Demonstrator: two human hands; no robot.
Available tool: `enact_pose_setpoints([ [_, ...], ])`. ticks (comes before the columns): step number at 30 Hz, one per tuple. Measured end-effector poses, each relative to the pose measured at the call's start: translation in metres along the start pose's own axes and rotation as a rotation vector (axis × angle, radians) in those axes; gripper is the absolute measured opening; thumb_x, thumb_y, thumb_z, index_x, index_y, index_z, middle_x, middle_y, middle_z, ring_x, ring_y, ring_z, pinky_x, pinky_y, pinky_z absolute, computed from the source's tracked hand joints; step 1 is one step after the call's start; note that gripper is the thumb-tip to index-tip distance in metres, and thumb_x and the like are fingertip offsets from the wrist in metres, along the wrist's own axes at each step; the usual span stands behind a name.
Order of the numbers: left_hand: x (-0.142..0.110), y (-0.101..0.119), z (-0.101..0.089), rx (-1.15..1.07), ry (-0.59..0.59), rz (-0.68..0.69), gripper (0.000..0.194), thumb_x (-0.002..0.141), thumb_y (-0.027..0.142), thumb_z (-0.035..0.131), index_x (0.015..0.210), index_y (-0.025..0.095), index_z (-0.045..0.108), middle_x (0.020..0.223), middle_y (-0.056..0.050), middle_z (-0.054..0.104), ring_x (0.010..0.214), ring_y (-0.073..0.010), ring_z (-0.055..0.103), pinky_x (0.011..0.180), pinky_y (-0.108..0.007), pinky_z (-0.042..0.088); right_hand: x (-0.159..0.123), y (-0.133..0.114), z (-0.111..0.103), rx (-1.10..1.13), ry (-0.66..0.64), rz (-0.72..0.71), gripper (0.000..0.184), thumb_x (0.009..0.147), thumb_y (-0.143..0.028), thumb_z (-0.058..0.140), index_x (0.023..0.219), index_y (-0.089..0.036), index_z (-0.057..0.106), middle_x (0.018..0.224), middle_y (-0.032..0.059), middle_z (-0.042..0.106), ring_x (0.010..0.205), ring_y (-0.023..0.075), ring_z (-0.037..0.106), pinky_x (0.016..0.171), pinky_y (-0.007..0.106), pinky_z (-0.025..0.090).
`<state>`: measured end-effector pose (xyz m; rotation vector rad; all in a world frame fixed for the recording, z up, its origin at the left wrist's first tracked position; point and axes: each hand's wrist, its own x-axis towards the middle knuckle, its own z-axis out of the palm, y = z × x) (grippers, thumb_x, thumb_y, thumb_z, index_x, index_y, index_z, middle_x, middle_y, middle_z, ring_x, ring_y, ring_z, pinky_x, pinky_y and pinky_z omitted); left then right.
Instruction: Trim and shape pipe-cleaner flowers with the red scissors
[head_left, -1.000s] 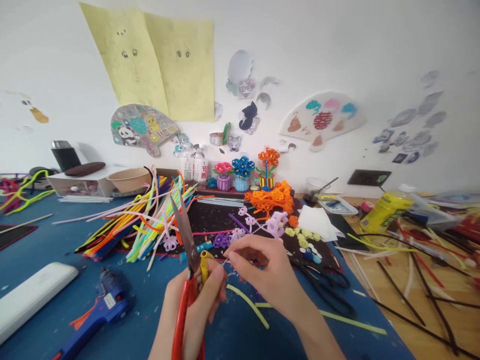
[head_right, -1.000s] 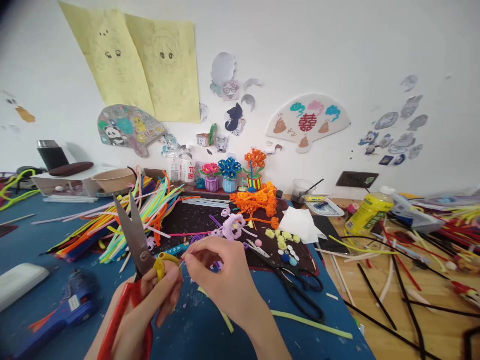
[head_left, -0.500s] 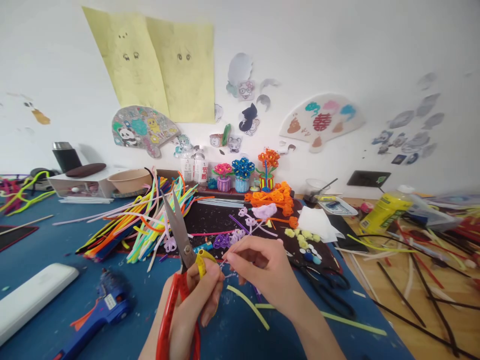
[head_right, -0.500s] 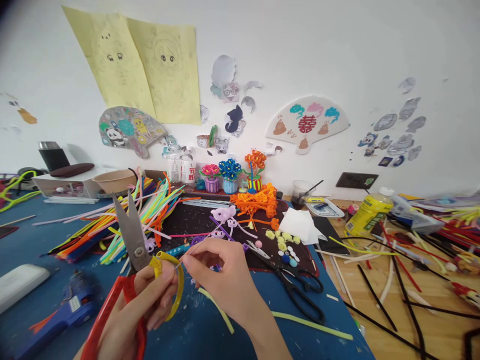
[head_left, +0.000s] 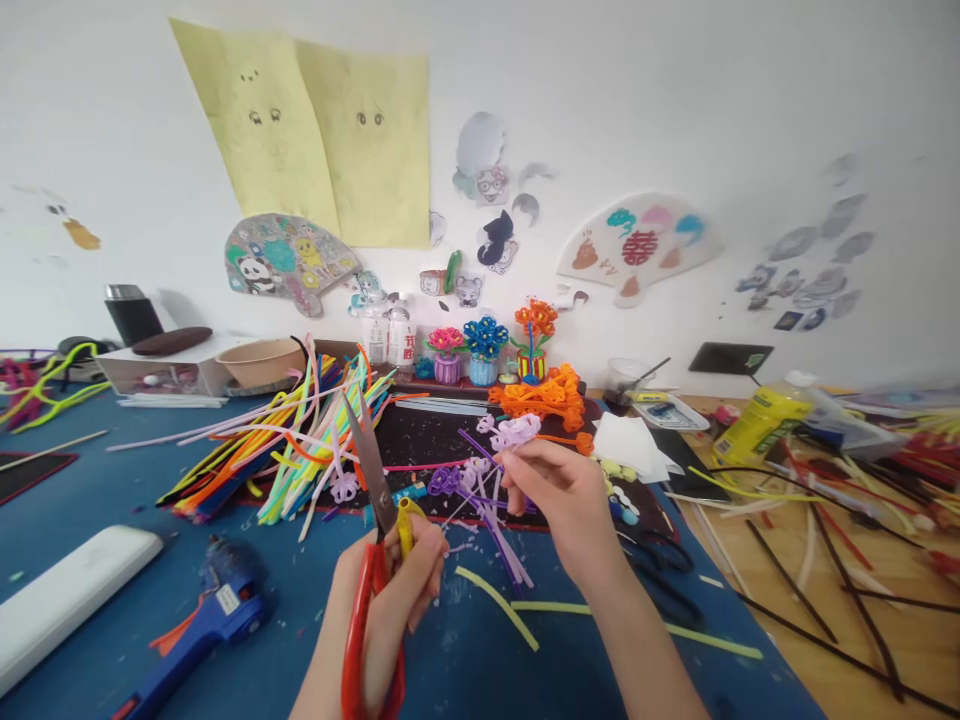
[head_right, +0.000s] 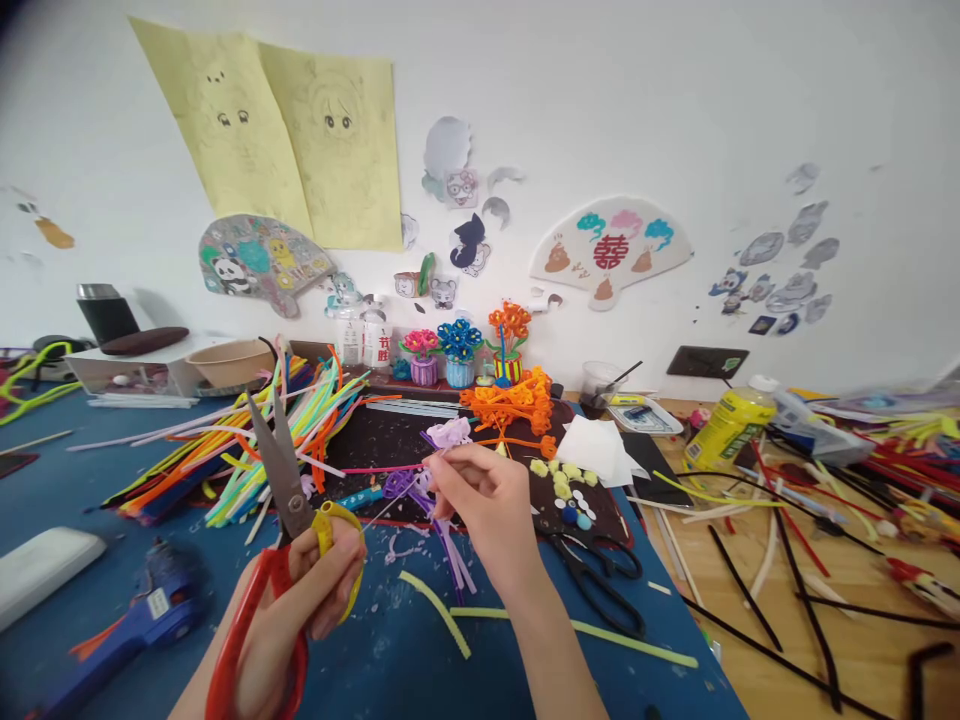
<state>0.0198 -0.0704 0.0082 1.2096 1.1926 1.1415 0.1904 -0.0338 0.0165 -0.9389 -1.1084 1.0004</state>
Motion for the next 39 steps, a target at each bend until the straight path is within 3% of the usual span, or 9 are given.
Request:
enact_pose_setpoints([
  [6,-0.002,0.009,0.006,0.165,0.162,0.079,0.035,0.074,0.048,0.061,0.059,0.017,0.053,0.05,0.004,0.046,0.044,-0.0071,0.036,0.042,-0.02,0.025,0.003,0.007,0.002,0.022,-0.031,0.011,0.018,0.076,-0.034,0.07,0.073,-0.015,0.069,0.055,-0.0007,0.063,0.043,0.0092,0.055,0.046,0.022,0.046],
  [11,0.004,0.006,0.008,0.203,0.144,0.094,0.038,0.075,0.051,0.057,0.057,0.018,0.051,0.045,0.006,0.041,0.042,-0.0074,0.032,0.043,-0.02,0.026,0.012,0.013,-0.003,0.06,0.037,-0.018,0.024,0.075,-0.038,0.069,0.073,-0.014,0.068,0.058,-0.0004,0.062,0.045,0.0096,0.054,0.047,0.023,0.046],
  [15,0.016,0.001,-0.003,0.268,0.097,0.119,0.045,0.071,0.059,0.058,0.054,0.018,0.052,0.047,0.004,0.046,0.042,-0.0089,0.036,0.042,-0.021,0.027,0.027,0.01,-0.035,-0.114,0.329,-0.045,0.037,0.075,-0.05,0.061,0.08,-0.014,0.064,0.064,0.0019,0.062,0.048,0.0111,0.053,0.042,0.024,0.04],
  [18,0.025,-0.001,-0.012,0.285,0.108,0.136,0.041,0.068,0.057,0.063,0.057,0.019,0.054,0.046,0.005,0.047,0.041,-0.0088,0.035,0.042,-0.022,0.027,0.037,0.002,-0.067,-0.233,0.363,-0.039,0.036,0.076,-0.05,0.055,0.081,-0.015,0.061,0.065,0.0004,0.06,0.047,0.0089,0.05,0.045,0.023,0.04],
  [25,0.048,-0.011,-0.027,0.122,0.049,0.177,0.034,0.064,0.049,0.07,0.065,0.018,0.056,0.048,0.006,0.047,0.043,-0.0084,0.039,0.044,-0.021,0.03,0.061,-0.001,-0.104,-0.699,0.073,0.218,0.016,0.077,-0.026,0.062,0.067,-0.013,0.062,0.06,-0.0004,0.061,0.043,0.0079,0.051,0.045,0.021,0.039],
  [27,0.052,-0.014,-0.03,0.07,0.059,0.191,0.035,0.066,0.05,0.068,0.068,0.017,0.056,0.048,0.006,0.046,0.043,-0.0081,0.039,0.045,-0.021,0.031,0.069,0.004,-0.103,-0.814,-0.017,0.308,0.015,0.082,-0.024,0.062,0.074,-0.011,0.064,0.07,0.0033,0.065,0.054,0.0113,0.058,0.055,0.024,0.047],
  [30,0.054,-0.02,-0.035,0.021,0.064,0.192,0.036,0.066,0.05,0.069,0.07,0.017,0.056,0.048,0.007,0.045,0.043,-0.0073,0.039,0.044,-0.02,0.03,0.079,0.013,-0.095,-0.933,-0.167,0.433,0.031,0.091,-0.031,0.056,0.117,-0.016,0.056,0.116,0.0084,0.06,0.096,0.0203,0.062,0.08,0.04,0.054],
  [35,0.055,-0.03,-0.038,-0.04,0.101,0.155,0.04,0.063,0.052,0.072,0.069,0.016,0.056,0.046,0.007,0.043,0.041,-0.007,0.037,0.042,-0.02,0.028,0.089,0.025,-0.083,-1.089,-0.282,0.509,0.033,0.091,-0.031,0.057,0.12,-0.016,0.055,0.121,0.0091,0.058,0.1,0.0219,0.061,0.083,0.042,0.053],
  [39,0.053,-0.035,-0.039,0.012,0.103,0.114,0.045,0.061,0.057,0.072,0.07,0.016,0.057,0.045,0.007,0.043,0.042,-0.0075,0.036,0.043,-0.021,0.028,0.091,0.03,-0.08,-1.228,-0.246,0.463,0.033,0.09,-0.031,0.057,0.12,-0.016,0.055,0.121,0.0088,0.058,0.101,0.0221,0.061,0.083,0.042,0.053],
])
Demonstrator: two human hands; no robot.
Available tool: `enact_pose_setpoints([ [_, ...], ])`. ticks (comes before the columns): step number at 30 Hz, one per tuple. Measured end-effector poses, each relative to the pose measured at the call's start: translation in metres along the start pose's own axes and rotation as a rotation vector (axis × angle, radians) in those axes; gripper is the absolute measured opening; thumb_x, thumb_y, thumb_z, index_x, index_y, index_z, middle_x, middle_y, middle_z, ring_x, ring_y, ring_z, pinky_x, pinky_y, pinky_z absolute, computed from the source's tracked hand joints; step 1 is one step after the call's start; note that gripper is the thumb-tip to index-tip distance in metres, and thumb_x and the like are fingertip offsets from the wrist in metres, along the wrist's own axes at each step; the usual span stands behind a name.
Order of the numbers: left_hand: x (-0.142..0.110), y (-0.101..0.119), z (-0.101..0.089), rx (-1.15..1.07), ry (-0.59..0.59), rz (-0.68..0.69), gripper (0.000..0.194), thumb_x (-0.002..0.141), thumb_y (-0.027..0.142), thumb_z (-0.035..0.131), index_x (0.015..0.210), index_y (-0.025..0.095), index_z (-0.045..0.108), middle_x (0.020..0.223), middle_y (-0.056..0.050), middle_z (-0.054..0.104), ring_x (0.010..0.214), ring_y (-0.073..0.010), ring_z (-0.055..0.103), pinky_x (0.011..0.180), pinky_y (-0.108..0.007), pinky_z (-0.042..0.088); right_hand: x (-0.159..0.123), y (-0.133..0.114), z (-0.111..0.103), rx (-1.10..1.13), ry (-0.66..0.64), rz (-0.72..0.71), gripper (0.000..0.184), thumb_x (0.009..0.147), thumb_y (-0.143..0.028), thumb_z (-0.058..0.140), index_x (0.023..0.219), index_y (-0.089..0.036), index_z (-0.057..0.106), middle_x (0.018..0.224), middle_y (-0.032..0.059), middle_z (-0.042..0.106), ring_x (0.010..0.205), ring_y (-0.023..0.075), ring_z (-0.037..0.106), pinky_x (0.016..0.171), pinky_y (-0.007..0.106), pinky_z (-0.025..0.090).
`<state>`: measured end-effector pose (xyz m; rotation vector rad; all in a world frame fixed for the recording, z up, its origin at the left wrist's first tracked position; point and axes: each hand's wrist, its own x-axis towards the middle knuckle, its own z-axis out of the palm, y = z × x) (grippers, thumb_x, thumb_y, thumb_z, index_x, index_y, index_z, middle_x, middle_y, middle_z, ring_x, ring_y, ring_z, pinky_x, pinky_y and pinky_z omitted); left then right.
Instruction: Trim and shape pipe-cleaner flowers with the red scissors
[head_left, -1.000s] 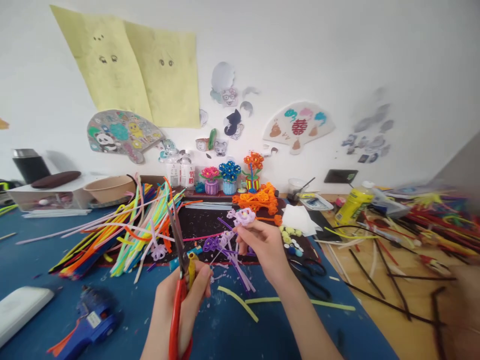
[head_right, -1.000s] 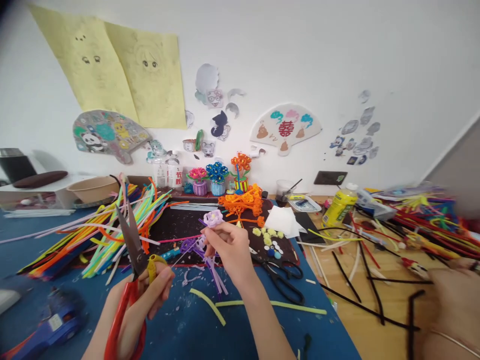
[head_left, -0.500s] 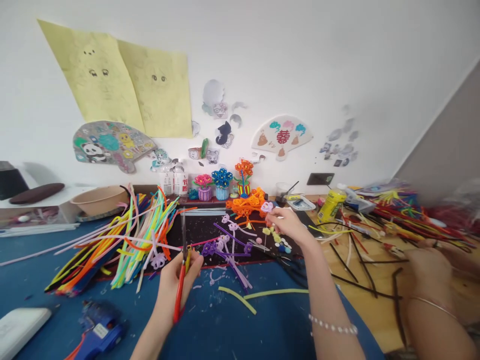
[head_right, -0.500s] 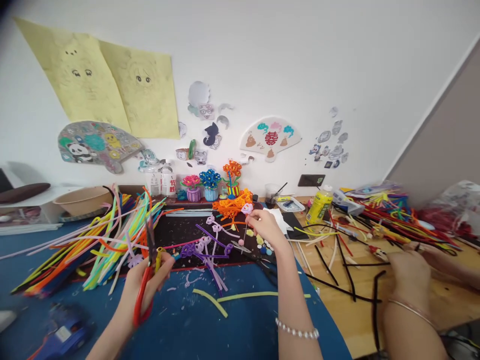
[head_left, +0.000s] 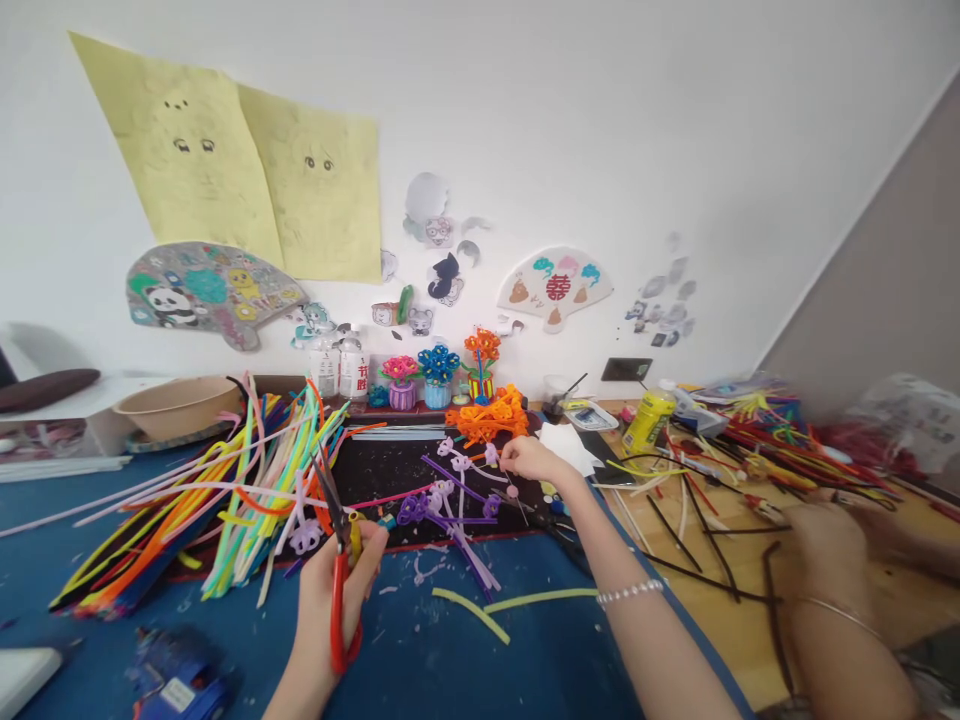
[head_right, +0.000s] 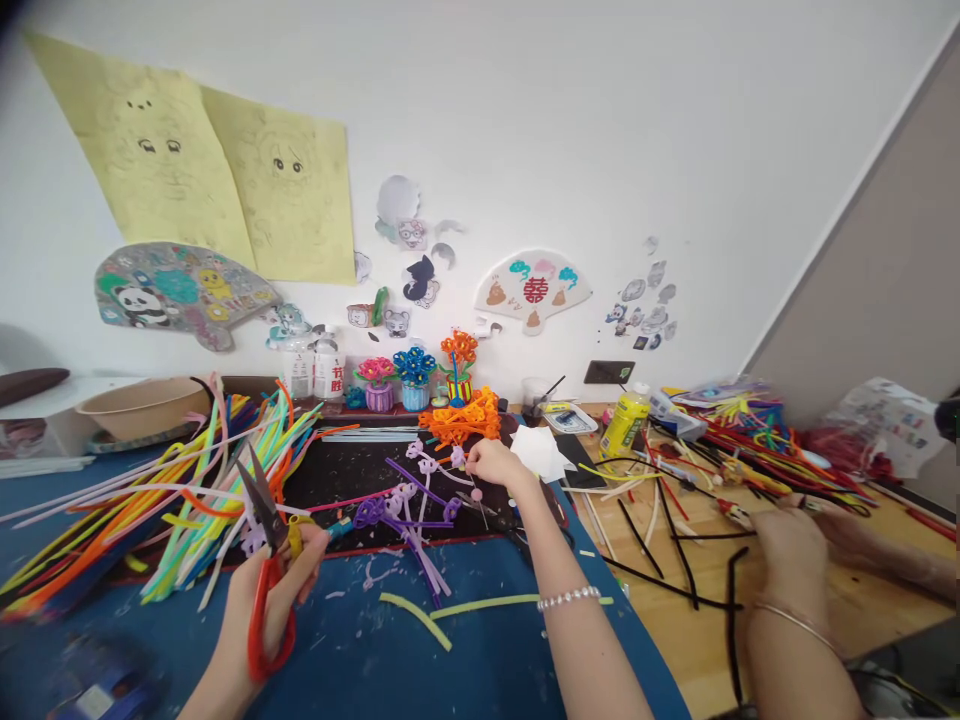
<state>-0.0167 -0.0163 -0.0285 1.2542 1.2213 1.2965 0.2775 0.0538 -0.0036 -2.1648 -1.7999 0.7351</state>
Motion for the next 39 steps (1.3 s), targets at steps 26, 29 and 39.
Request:
enact_pose_setpoints([
  [26,-0.001,0.001,0.001,0.064,0.012,-0.051,0.046,0.058,0.058,0.072,0.067,0.016,0.056,0.043,0.007,0.042,0.041,-0.0077,0.036,0.043,-0.021,0.028,-0.02,-0.005,0.026,-0.148,0.232,-0.028,0.008,0.074,-0.027,0.07,0.079,-0.021,0.07,0.079,0.0037,0.072,0.078,0.0191,0.066,0.061,0.024,0.038],
  [29,0.0,-0.003,-0.001,0.074,-0.001,-0.046,0.047,0.06,0.06,0.071,0.07,0.016,0.057,0.044,0.007,0.041,0.042,-0.0079,0.035,0.043,-0.021,0.027,-0.022,-0.002,0.034,-0.174,0.256,-0.01,0.012,0.071,-0.024,0.072,0.081,-0.02,0.07,0.09,0.0078,0.072,0.087,0.0232,0.064,0.065,0.026,0.038],
  [39,0.001,-0.008,-0.002,0.105,-0.004,-0.047,0.047,0.062,0.06,0.07,0.071,0.016,0.056,0.045,0.008,0.041,0.043,-0.0076,0.035,0.043,-0.021,0.027,-0.028,0.028,0.011,-0.104,0.357,0.076,0.025,0.072,-0.004,0.058,0.085,-0.019,0.072,0.084,0.0059,0.072,0.078,0.0165,0.065,0.062,0.022,0.038],
])
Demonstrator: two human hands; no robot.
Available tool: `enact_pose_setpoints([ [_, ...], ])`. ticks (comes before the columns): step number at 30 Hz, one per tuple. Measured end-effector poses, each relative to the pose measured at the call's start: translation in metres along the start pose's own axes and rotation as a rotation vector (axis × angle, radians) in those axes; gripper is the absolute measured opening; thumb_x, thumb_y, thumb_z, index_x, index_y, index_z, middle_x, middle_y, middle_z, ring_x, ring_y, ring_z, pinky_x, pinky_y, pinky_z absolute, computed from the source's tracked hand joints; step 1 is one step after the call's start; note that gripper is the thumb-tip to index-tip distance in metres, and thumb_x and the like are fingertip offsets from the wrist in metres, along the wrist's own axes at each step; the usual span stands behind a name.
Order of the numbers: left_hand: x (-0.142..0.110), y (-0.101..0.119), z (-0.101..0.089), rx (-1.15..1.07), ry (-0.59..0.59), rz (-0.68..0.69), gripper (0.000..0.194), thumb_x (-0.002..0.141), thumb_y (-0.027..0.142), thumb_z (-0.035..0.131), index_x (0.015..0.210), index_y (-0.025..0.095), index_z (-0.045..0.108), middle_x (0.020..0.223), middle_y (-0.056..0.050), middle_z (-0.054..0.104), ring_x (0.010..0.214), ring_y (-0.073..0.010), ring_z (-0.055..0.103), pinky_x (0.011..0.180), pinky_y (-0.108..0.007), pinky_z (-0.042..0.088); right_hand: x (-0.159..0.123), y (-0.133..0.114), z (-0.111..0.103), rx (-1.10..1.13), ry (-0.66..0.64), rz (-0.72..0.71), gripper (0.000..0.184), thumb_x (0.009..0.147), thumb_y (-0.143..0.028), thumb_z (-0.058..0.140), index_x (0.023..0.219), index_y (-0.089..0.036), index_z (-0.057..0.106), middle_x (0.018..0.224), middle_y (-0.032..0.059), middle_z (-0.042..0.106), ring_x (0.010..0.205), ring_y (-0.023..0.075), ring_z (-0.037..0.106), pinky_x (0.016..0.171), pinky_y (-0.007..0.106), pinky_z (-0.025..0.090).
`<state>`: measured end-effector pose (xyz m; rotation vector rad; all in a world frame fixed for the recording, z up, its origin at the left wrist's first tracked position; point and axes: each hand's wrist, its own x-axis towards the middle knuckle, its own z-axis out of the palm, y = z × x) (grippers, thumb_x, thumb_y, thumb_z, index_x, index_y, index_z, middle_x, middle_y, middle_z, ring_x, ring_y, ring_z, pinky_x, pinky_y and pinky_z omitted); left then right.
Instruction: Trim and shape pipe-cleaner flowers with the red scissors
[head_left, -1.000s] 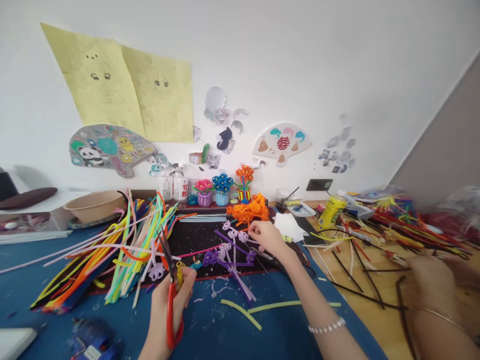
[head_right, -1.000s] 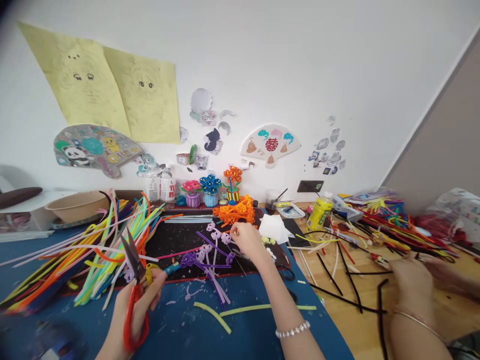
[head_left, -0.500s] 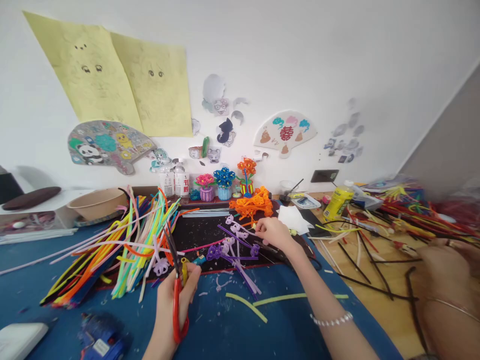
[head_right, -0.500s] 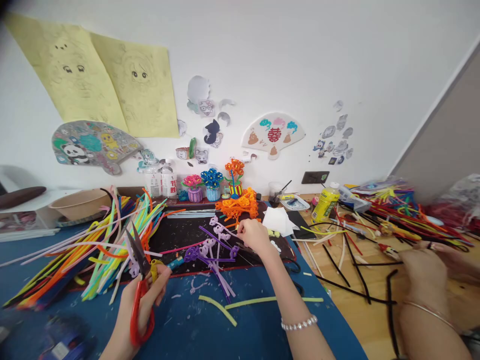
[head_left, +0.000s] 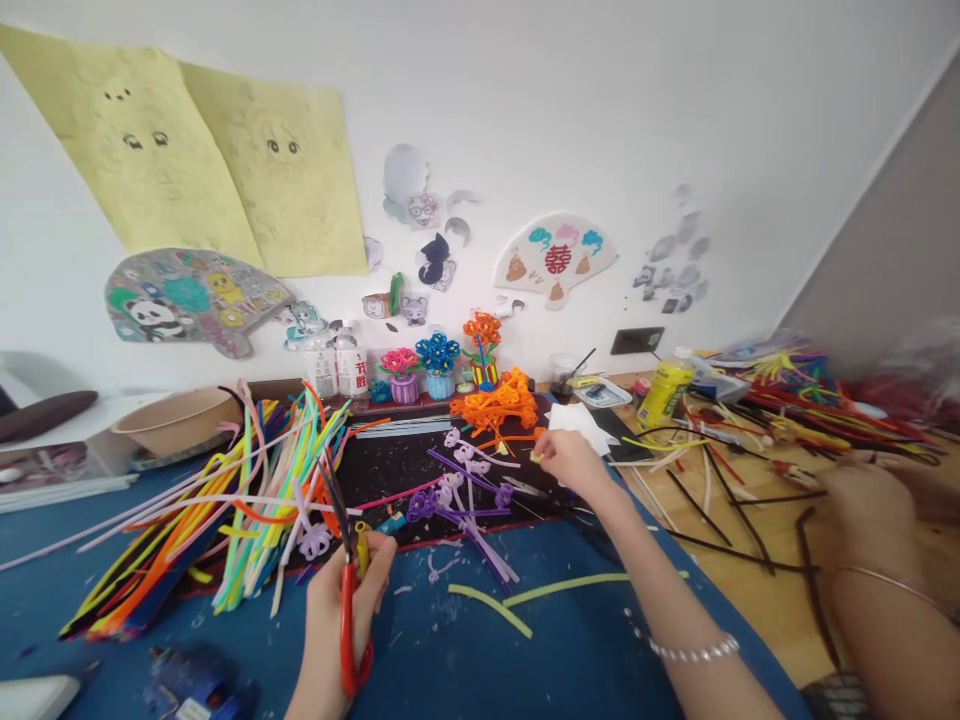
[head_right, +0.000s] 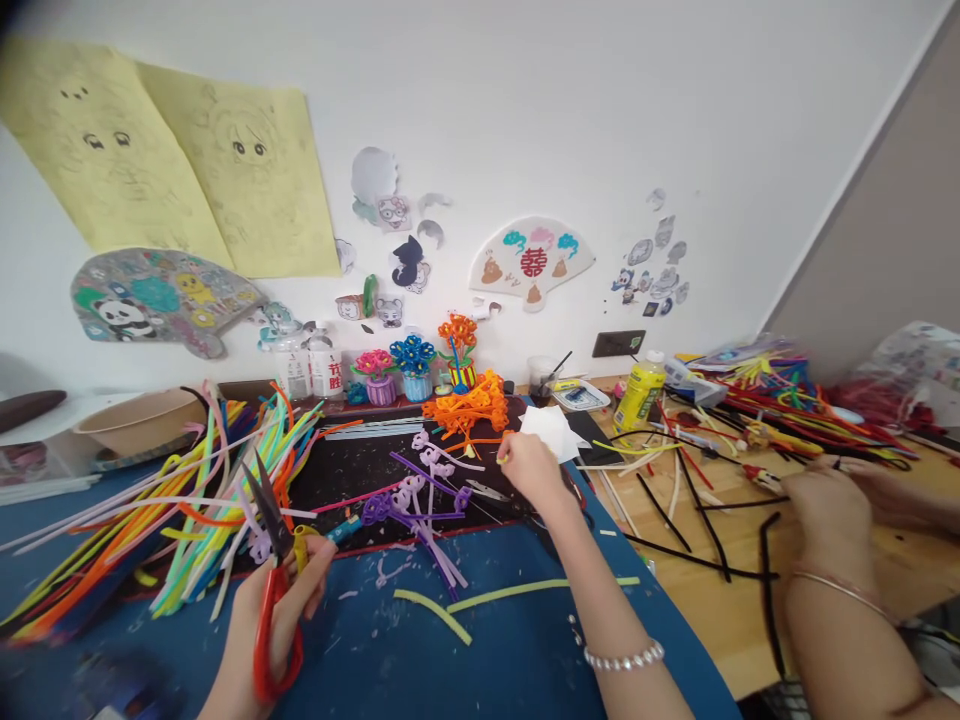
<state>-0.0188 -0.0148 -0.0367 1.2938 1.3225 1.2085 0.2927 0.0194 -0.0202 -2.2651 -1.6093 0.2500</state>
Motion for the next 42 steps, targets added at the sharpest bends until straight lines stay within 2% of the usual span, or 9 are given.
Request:
enact_pose_setpoints([
  [5,-0.001,-0.001,0.0,0.023,0.004,0.003,0.048,0.062,0.061,0.068,0.073,0.016,0.058,0.044,0.007,0.041,0.042,-0.0081,0.035,0.044,-0.021,0.027,-0.011,0.03,-0.013,-0.022,0.061,0.097,0.015,0.072,-0.011,0.063,0.081,-0.019,0.072,0.081,0.007,0.072,0.075,0.0167,0.066,0.058,0.021,0.037],
  [9,0.0,-0.002,0.0,0.089,-0.008,-0.003,0.048,0.061,0.062,0.068,0.072,0.017,0.056,0.044,0.008,0.04,0.044,-0.0083,0.035,0.045,-0.021,0.027,-0.017,0.032,-0.007,-0.041,0.07,0.112,0.008,0.072,-0.017,0.066,0.077,-0.02,0.071,0.077,0.0051,0.072,0.069,0.016,0.065,0.056,0.021,0.036],
  [14,0.001,-0.002,0.001,0.117,0.008,0.015,0.052,0.062,0.067,0.064,0.071,0.017,0.057,0.045,0.008,0.039,0.044,-0.0082,0.034,0.045,-0.021,0.025,-0.008,0.002,0.004,-0.058,0.088,0.062,0.015,0.083,-0.02,0.055,0.087,-0.021,0.07,0.088,0.0079,0.072,0.076,0.0184,0.066,0.057,0.024,0.036],
  [18,-0.001,-0.001,0.001,0.132,0.024,0.041,0.051,0.062,0.067,0.064,0.071,0.017,0.057,0.046,0.008,0.038,0.044,-0.0085,0.033,0.044,-0.021,0.026,0.003,-0.034,0.016,-0.035,-0.008,-0.125,0.012,0.086,-0.023,0.056,0.089,-0.024,0.068,0.087,0.0013,0.071,0.081,0.0144,0.065,0.066,0.023,0.042],
  [22,-0.001,-0.002,0.003,0.133,0.05,0.077,0.048,0.063,0.064,0.065,0.068,0.017,0.057,0.048,0.007,0.039,0.045,-0.0084,0.033,0.044,-0.021,0.026,0.013,-0.059,0.029,-0.075,-0.095,-0.185,0.019,0.089,-0.029,0.057,0.104,-0.018,0.063,0.104,0.0049,0.066,0.092,0.0182,0.063,0.08,0.034,0.05],
  [25,-0.001,-0.004,0.004,0.117,0.067,0.093,0.046,0.064,0.062,0.065,0.066,0.018,0.056,0.047,0.007,0.039,0.044,-0.008,0.033,0.042,-0.02,0.026,0.021,-0.068,0.037,-0.109,-0.139,-0.155,0.031,0.091,-0.032,0.056,0.118,-0.017,0.056,0.119,0.009,0.059,0.1,0.0213,0.061,0.084,0.042,0.053],
  [31,-0.003,-0.003,0.006,0.101,0.059,0.078,0.043,0.066,0.06,0.064,0.066,0.018,0.054,0.047,0.008,0.036,0.044,-0.0075,0.03,0.042,-0.02,0.024,0.026,-0.066,0.04,-0.027,-0.125,-0.127,0.033,0.091,-0.032,0.056,0.121,-0.017,0.054,0.121,0.0089,0.057,0.101,0.0214,0.061,0.084,0.042,0.053],
  [37,-0.002,-0.009,0.003,0.155,0.022,0.101,0.041,0.069,0.058,0.062,0.066,0.018,0.054,0.05,0.008,0.035,0.046,-0.0078,0.031,0.045,-0.019,0.025,0.01,-0.058,0.025,0.301,-0.004,-0.174,0.013,0.086,-0.024,0.055,0.08,-0.015,0.063,0.08,0.0067,0.065,0.079,0.0201,0.061,0.07,0.032,0.046],
  [42,-0.001,-0.009,0.001,0.243,-0.015,0.142,0.036,0.07,0.054,0.063,0.07,0.018,0.058,0.054,0.005,0.047,0.048,-0.0088,0.037,0.047,-0.02,0.032,-0.033,-0.071,0.018,0.647,-0.039,-0.267,0.03,0.094,-0.043,0.038,0.093,-0.017,0.054,0.064,-0.0008,0.056,0.055,0.0127,0.053,0.051,0.024,0.042],
])
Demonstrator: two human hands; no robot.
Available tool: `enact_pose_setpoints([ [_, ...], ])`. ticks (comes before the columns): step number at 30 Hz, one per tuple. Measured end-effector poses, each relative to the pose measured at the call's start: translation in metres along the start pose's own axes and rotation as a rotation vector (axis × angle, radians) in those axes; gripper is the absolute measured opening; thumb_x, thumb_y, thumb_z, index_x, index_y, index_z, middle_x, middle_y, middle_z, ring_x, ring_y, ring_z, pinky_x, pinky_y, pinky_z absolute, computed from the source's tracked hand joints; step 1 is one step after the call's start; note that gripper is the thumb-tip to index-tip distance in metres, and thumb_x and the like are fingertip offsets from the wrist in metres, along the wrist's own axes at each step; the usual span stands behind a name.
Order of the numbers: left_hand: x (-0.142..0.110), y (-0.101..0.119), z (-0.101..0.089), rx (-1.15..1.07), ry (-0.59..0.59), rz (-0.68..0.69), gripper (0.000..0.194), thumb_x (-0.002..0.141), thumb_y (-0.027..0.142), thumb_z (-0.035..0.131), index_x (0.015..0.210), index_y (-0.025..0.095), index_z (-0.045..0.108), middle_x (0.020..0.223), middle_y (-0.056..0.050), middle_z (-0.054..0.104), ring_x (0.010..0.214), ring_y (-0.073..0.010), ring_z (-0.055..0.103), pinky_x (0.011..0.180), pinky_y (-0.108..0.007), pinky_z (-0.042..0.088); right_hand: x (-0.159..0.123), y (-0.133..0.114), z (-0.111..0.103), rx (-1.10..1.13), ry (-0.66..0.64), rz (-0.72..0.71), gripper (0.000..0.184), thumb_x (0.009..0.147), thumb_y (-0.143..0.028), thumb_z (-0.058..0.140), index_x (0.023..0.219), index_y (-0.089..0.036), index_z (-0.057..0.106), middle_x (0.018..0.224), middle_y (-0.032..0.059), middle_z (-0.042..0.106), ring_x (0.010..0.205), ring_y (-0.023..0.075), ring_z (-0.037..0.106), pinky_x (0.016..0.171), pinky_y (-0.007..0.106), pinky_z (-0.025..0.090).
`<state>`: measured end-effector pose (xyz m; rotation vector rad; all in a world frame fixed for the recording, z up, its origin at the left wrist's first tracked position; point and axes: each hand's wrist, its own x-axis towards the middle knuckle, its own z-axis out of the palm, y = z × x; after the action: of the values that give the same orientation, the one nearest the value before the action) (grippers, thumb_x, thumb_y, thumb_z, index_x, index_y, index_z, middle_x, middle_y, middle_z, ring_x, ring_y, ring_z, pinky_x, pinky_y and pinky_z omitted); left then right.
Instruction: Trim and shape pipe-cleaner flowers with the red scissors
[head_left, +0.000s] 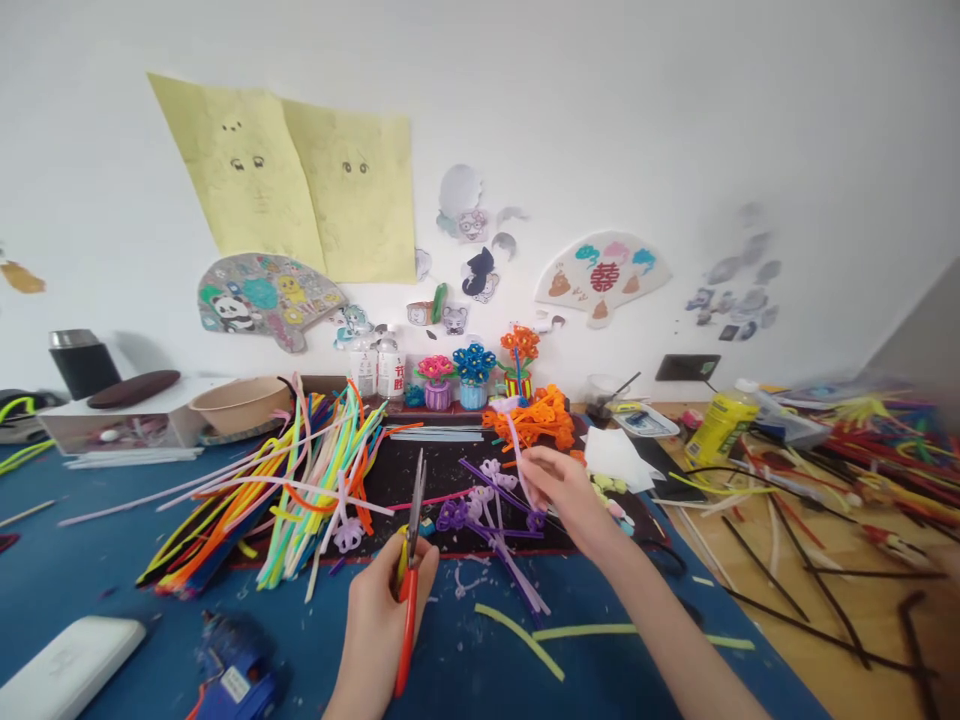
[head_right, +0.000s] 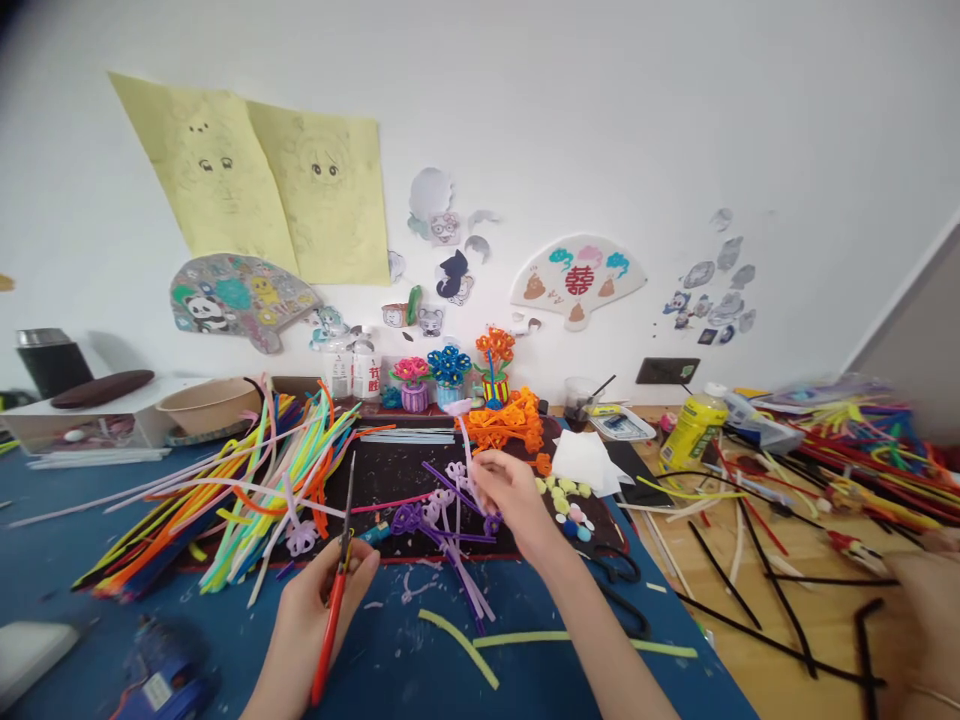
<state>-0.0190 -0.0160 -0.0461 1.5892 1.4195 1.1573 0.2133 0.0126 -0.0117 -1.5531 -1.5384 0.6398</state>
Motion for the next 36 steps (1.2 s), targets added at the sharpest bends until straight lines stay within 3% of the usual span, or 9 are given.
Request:
enact_pose_setpoints([
  [1,-0.001,0.002,0.0,-0.006,-0.007,0.004,0.036,0.07,0.053,0.064,0.071,0.018,0.059,0.054,0.005,0.049,0.049,-0.0092,0.039,0.047,-0.02,0.033,-0.007,-0.006,0.005,0.096,-0.008,-0.018,0.032,0.094,-0.045,0.037,0.092,-0.018,0.053,0.064,-0.0014,0.055,0.054,0.0117,0.053,0.05,0.024,0.042],
  [4,-0.004,0.011,0.003,-0.08,-0.008,0.006,0.037,0.069,0.053,0.065,0.076,0.017,0.064,0.057,0.002,0.055,0.05,-0.0103,0.044,0.048,-0.021,0.036,-0.023,-0.021,0.025,0.718,-0.107,-0.01,0.028,0.083,-0.046,0.06,0.083,-0.018,0.054,0.059,-0.0024,0.056,0.051,0.0108,0.053,0.048,0.022,0.041],
  [7,-0.008,0.019,0.005,-0.165,-0.031,-0.004,0.041,0.074,0.056,0.06,0.08,0.015,0.066,0.054,0.002,0.053,0.044,-0.0088,0.04,0.043,-0.021,0.033,-0.032,-0.03,0.043,0.882,-0.154,-0.019,0.026,0.079,-0.042,0.067,0.08,-0.017,0.057,0.057,-0.0018,0.058,0.051,0.0105,0.054,0.049,0.022,0.042],
  [11,-0.01,0.026,0.006,-0.291,-0.151,-0.025,0.04,0.074,0.054,0.061,0.076,0.015,0.064,0.043,0.006,0.043,0.04,-0.0076,0.038,0.043,-0.02,0.032,-0.042,-0.033,0.059,0.877,-0.134,0.004,0.028,0.077,-0.043,0.069,0.079,-0.017,0.06,0.054,-0.0036,0.054,0.048,0.0087,0.048,0.047,0.021,0.039],
  [14,-0.012,0.028,0.005,-0.336,-0.196,-0.014,0.038,0.074,0.053,0.063,0.073,0.015,0.061,0.046,0.005,0.046,0.04,-0.007,0.039,0.043,-0.02,0.031,-0.048,-0.032,0.063,0.821,-0.075,0.028,0.03,0.073,-0.045,0.072,0.076,-0.017,0.061,0.05,-0.0067,0.044,0.043,0.0062,0.038,0.042,0.019,0.032],
  [20,-0.015,0.026,0.001,-0.352,-0.254,0.036,0.033,0.078,0.049,0.06,0.071,0.017,0.056,0.044,0.007,0.042,0.041,-0.0075,0.038,0.045,-0.021,0.03,-0.054,-0.033,0.065,0.752,-0.048,-0.029,0.028,0.076,-0.046,0.068,0.077,-0.019,0.06,0.057,-0.0048,0.048,0.046,0.0077,0.04,0.044,0.021,0.034],
  [26,-0.011,0.025,0.001,-0.315,-0.249,0.051,0.033,0.08,0.045,0.059,0.063,0.018,0.052,0.045,0.007,0.04,0.044,-0.0069,0.036,0.047,-0.022,0.028,-0.057,-0.031,0.063,0.729,-0.056,-0.072,0.025,0.077,-0.043,0.067,0.078,-0.02,0.058,0.053,-0.0066,0.045,0.045,0.0082,0.04,0.045,0.021,0.035],
  [32,-0.013,0.025,0.008,-0.289,-0.284,0.088,0.036,0.081,0.049,0.056,0.066,0.016,0.057,0.048,0.004,0.047,0.043,-0.0073,0.039,0.047,-0.023,0.032,-0.061,-0.032,0.062,0.679,-0.073,-0.146,0.023,0.08,-0.042,0.064,0.079,-0.021,0.055,0.061,-0.0036,0.055,0.051,0.0111,0.052,0.05,0.023,0.041],
  [36,-0.012,0.024,0.012,-0.288,-0.221,0.111,0.036,0.08,0.048,0.058,0.064,0.016,0.056,0.051,0.004,0.048,0.043,-0.0069,0.038,0.044,-0.021,0.03,-0.057,-0.028,0.058,0.651,-0.088,-0.157,0.025,0.08,-0.044,0.062,0.079,-0.021,0.055,0.057,-0.0046,0.051,0.05,0.0114,0.05,0.05,0.024,0.04],
])
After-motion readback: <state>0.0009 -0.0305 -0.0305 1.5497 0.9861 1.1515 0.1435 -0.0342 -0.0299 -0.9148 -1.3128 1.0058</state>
